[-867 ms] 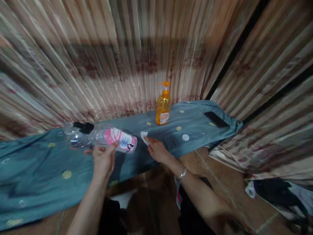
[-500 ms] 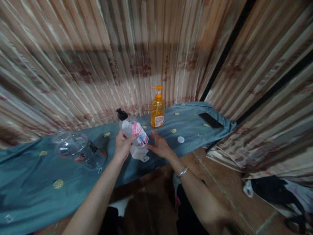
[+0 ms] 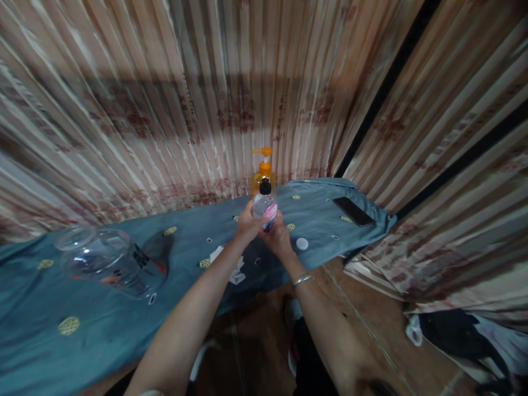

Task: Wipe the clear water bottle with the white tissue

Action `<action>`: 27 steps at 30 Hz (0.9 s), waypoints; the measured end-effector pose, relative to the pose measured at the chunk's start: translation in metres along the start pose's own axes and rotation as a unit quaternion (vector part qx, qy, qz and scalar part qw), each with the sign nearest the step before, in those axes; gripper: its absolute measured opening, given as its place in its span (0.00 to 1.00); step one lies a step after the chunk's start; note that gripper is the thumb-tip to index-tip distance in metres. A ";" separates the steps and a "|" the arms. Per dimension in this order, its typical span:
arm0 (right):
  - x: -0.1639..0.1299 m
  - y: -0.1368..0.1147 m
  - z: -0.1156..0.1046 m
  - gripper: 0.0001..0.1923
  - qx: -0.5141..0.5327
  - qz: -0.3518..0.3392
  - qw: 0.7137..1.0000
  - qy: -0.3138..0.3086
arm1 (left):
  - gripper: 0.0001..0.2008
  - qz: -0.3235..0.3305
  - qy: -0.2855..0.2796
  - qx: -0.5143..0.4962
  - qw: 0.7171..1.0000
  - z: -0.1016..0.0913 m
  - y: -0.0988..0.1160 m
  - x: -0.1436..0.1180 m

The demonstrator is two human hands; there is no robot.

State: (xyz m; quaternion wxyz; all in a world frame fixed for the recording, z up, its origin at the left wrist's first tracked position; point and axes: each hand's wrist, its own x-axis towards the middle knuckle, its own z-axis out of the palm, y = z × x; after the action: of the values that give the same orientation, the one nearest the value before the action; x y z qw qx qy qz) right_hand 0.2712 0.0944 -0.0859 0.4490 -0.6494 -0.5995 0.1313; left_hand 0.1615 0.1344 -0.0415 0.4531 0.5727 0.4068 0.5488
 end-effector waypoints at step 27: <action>-0.010 0.015 -0.007 0.50 -0.106 0.023 0.994 0.012 | 0.35 -0.021 0.056 0.082 0.995 -0.088 0.003 -0.148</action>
State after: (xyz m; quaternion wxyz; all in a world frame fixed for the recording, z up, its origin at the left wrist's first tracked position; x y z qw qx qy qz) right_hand 0.2836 0.0842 -0.0971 0.3812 -0.7087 -0.5895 0.0699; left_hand 0.0639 -0.0026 -0.0778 0.3930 0.5677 0.4869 0.5349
